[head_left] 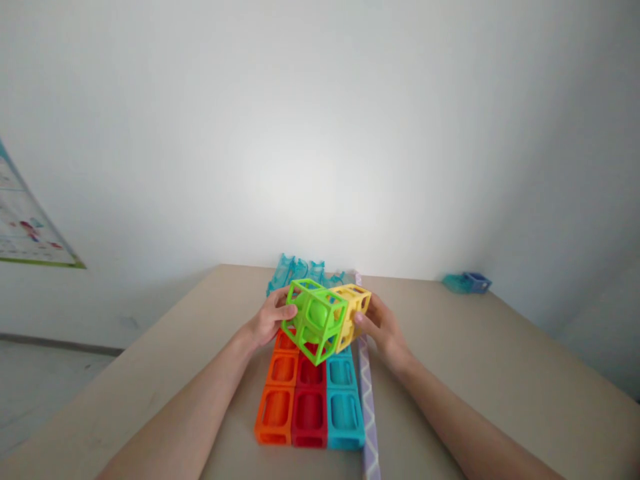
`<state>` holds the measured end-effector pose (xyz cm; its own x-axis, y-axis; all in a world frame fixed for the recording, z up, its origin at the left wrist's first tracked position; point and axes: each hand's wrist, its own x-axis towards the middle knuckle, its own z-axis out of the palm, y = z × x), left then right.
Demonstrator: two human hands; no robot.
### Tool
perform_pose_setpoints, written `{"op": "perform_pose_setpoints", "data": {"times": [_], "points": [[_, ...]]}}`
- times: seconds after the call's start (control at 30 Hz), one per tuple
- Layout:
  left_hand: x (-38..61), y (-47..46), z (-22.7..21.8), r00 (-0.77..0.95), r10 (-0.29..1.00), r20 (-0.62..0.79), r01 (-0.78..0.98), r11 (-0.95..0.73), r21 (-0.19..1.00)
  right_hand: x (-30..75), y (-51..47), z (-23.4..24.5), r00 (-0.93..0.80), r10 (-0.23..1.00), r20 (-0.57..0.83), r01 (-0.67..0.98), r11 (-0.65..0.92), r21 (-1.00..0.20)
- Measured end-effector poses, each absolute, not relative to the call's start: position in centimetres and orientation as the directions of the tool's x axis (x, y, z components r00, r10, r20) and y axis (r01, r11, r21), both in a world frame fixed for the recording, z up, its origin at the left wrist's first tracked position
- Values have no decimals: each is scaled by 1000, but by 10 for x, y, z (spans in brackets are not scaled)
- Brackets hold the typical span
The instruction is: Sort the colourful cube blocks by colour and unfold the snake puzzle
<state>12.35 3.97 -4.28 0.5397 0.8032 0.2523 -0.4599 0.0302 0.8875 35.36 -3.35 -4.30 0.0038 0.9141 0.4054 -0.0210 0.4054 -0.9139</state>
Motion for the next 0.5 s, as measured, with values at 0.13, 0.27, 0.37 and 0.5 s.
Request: {"op": "perform_pose_setpoints", "data": {"times": [0.13,0.27,0.37,0.5], "points": [[124,41,-40,460,845,271,-496,-8,868,353,-32,-42,96,955,280,-204,294,-934],[126,43,-36,344,898,273,-465,-89,881,349,-34,-36,263,948,180,-213,239,-947],[130,43,-36,253,931,263,-385,-152,910,349,-34,-34,359,911,205,-189,285,-940],[132,42,-35,212,941,264,-356,-178,917,349,-34,-36,361,904,230,-186,311,-932]]}}
